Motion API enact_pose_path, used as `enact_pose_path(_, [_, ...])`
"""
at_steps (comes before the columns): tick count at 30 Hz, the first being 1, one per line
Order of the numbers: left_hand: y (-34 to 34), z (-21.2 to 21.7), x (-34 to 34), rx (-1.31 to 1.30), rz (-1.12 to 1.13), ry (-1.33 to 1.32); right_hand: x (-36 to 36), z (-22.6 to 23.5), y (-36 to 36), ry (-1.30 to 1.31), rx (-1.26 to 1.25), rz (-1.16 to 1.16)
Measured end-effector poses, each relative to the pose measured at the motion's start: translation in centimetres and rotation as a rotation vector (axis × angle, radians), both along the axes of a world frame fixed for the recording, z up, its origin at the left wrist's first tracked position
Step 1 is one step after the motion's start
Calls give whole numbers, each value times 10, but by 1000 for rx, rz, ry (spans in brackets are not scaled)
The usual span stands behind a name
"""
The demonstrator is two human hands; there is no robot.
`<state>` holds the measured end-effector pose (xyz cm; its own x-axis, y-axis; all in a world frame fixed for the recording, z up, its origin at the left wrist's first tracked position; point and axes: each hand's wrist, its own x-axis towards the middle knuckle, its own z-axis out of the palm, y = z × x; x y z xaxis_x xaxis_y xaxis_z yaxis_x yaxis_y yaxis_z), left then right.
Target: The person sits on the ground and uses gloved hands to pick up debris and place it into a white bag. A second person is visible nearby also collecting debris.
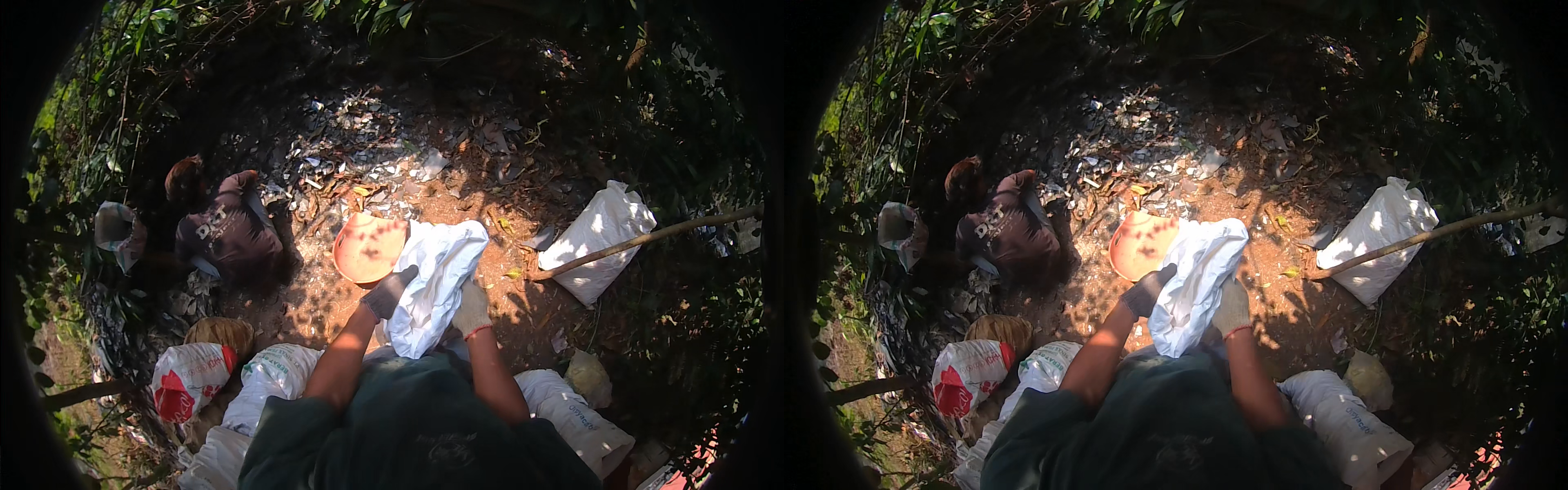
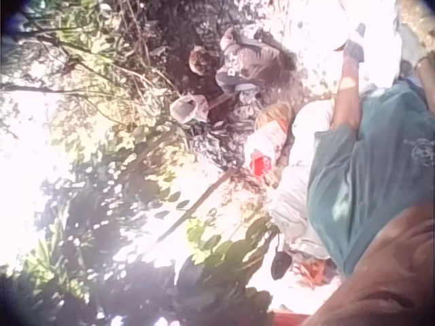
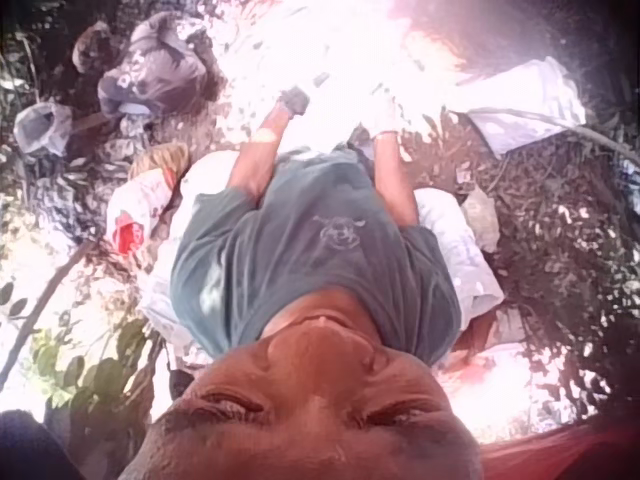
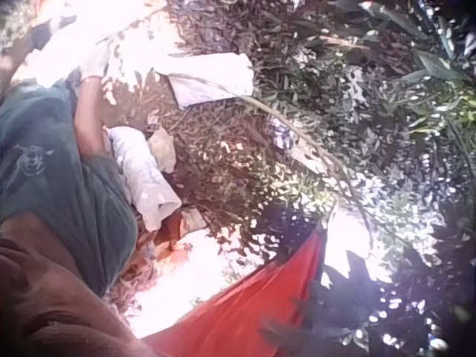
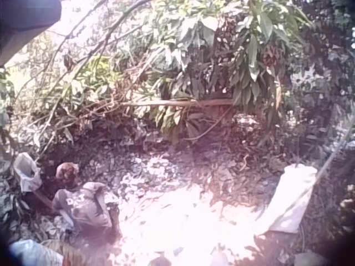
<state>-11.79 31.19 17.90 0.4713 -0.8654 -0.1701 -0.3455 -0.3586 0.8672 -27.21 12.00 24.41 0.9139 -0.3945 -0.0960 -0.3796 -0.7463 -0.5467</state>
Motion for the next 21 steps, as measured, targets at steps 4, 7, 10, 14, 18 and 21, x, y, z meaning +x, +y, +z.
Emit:
enact_pose_path(4, [107,-5,57,-427,110,646,-37,48,-61,-9,271,71])
enact_pose_path(7, [113,1,59,-149,182,464,-30,34,-67,-250,1665,-679])
enact_pose_path(10, [107,65,27,307,401,189,-17,19,-67,-199,1555,-506])
enact_pose_path(14, [98,58,4,359,380,-512,3,28,-44,-30,1253,-77])
enact_pose_path(18, [67,45,-7,-49,415,-205,30,59,1,62,1021,56])
enact_pose_path(21, [86,30,19,-153,927,-324,33,79,5,60,375,110])
